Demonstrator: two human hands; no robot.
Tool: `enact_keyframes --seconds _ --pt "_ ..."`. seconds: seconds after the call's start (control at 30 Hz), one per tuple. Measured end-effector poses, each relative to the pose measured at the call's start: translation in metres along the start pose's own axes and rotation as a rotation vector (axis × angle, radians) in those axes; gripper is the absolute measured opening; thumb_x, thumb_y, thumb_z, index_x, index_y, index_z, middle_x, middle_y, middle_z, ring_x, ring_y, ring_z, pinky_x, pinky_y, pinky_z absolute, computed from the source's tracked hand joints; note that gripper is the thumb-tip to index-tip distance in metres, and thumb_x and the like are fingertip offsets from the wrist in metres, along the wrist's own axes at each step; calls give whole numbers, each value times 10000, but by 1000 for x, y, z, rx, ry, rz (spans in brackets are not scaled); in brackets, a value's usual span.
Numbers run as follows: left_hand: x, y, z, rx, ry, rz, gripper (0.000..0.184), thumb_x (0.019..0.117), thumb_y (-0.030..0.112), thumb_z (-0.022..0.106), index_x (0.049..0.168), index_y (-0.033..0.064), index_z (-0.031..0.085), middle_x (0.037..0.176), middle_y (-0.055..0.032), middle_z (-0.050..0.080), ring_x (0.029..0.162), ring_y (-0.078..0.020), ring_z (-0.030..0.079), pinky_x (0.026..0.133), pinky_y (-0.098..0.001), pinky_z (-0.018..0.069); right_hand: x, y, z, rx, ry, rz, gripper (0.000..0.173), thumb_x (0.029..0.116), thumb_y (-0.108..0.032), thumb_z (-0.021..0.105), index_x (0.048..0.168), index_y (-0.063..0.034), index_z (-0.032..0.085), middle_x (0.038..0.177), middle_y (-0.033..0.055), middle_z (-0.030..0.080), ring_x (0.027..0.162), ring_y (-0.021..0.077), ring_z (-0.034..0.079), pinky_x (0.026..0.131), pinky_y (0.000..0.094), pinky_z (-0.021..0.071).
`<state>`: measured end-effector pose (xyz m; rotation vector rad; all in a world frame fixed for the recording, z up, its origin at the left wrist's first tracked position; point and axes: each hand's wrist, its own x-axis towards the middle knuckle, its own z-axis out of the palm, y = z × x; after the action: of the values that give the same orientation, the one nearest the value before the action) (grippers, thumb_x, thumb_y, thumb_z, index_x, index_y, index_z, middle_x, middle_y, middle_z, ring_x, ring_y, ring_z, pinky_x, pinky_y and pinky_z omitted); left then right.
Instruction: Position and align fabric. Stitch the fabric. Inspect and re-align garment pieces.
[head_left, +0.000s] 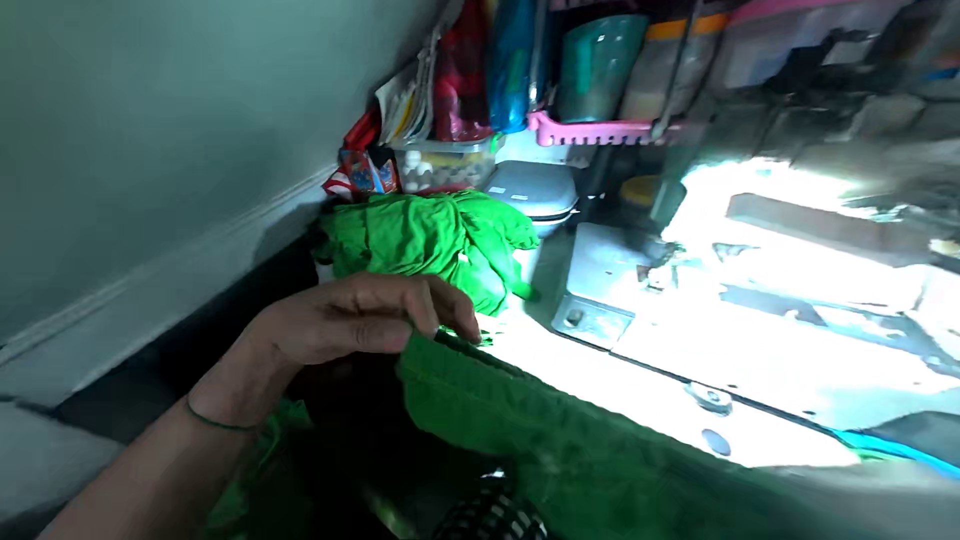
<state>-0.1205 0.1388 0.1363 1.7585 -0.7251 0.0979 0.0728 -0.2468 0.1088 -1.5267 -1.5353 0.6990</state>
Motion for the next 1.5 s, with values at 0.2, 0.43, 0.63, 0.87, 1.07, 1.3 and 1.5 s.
enact_keyframes --seconds 0.2,0.43,0.63,0.87,1.07,1.3,1.5 --pt "-67 1 1 475 281 -588 124 988 179 658 1000 58 683 854 6 664 767 -43 616 708 -235 530 104 -1 25 -457 335 12 289 939 -464 624 1002 -208 741 790 -123 655 614 -40 557 525 200 487" --pt "-172 133 19 981 803 -532 297 981 72 641 1276 71 606 978 44 689 830 13 647 768 -172 560 201 -13 145 -385 294 -363 338 1027 -388 513 1176 -176 731 978 -65 689 744 0 596 628 215 510" --pt "-267 160 145 516 698 -1047 131 932 203 704 1009 128 778 877 55 745 722 -30 672 648 -226 581 185 27 250 -349 -148 -326 315 998 -138 587 1288 -170 704 1289 115 680 908 311 738 700 558 611" --pt "-287 109 176 -62 681 -1252 461 1037 390 434 938 51 729 829 6 751 717 -120 726 681 -334 622 152 45 232 -98 -560 -202 305 1038 -189 579 1315 -144 700 1407 162 611 1188 310 664 969 497 563" --pt "-191 88 50 520 654 -906 251 1054 217 553 1060 38 729 928 -21 734 814 -79 698 760 -268 604 127 109 122 25 -47 26 333 1083 -188 495 1280 39 639 1159 136 711 976 113 683 858 310 564" --pt "-39 -73 -19 1146 427 -548 316 931 196 748 1222 82 699 1332 -134 622 1263 -285 583 1058 -472 506 68 239 81 333 663 317 309 1092 -172 396 1165 87 548 889 -10 632 752 -18 602 730 176 528" --pt "-2 -114 -6 1215 388 -641 125 977 171 674 1014 94 764 1175 -75 701 1128 -251 658 976 -479 542 68 240 78 527 637 347 212 1071 -256 421 1029 -153 601 752 -129 635 639 -21 586 619 187 522"
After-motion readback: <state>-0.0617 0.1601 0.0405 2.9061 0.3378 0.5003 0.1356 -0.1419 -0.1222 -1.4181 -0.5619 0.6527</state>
